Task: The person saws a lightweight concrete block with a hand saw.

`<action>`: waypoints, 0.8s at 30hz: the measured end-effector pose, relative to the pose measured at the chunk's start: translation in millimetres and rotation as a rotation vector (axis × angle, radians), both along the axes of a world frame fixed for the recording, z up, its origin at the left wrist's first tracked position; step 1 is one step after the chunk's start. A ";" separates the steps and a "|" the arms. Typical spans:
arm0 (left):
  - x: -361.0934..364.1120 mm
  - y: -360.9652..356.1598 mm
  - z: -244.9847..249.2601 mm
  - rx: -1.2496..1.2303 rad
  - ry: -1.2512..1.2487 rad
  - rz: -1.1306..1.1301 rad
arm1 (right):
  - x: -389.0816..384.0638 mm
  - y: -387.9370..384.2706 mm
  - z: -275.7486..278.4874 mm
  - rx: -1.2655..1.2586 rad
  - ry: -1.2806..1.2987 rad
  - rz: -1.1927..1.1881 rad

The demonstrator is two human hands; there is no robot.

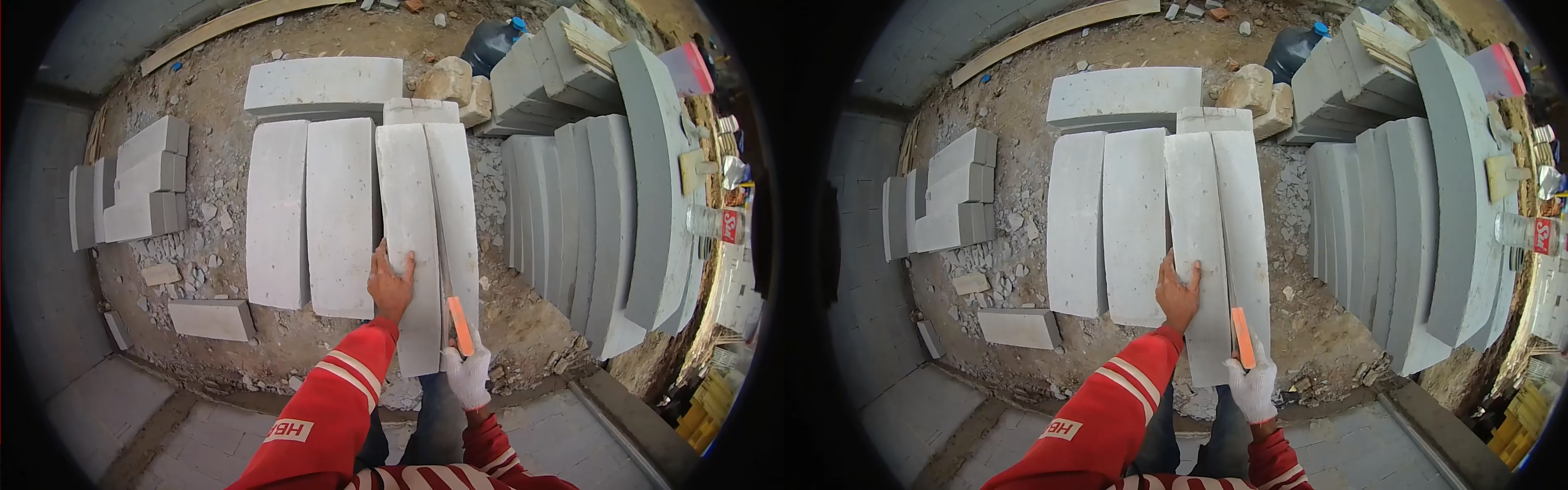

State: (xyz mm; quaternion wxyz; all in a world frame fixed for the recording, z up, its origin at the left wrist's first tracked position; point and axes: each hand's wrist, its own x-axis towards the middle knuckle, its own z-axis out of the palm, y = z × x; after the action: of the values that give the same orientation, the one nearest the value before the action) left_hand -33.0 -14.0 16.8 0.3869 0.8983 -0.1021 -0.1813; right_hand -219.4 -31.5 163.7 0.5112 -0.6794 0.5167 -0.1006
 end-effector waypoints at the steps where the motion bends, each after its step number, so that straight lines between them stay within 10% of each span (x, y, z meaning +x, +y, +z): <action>1: 7.7 3.3 -4.5 0.008 0.031 -0.027 | -5.6 -3.7 -7.9 -0.004 0.029 0.084; 5: 101.8 -13.4 -11.2 -0.294 0.246 0.040 | 4.0 -11.3 -7.0 0.187 -0.022 0.010; 11: 218.0 -120.3 -1.8 -0.509 0.291 -0.044 | -21.6 -53.5 -22.0 -0.267 0.045 0.342; 14: 210.8 -138.5 -8.2 -0.246 0.210 -0.180 | -63.3 -79.5 -65.8 0.104 -0.371 0.383; 16: 206.9 -139.1 -1.1 -0.332 0.324 -0.096 | -72.8 -93.9 -99.4 0.393 -0.383 -0.399; 21: 207.2 -147.1 2.6 -0.357 0.275 -0.133 | -34.1 -64.4 -230.7 0.752 -0.384 -0.364; 24: 191.7 -172.3 12.2 -0.330 0.240 -0.246 | -35.9 -49.3 -212.6 0.913 -0.455 -0.367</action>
State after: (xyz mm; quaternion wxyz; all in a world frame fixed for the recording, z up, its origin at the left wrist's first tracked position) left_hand 158.7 -186.2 29.1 0.5127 0.7757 -0.1924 -0.3137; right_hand -255.2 -80.8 -48.9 0.8274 -0.2477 0.4943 -0.0983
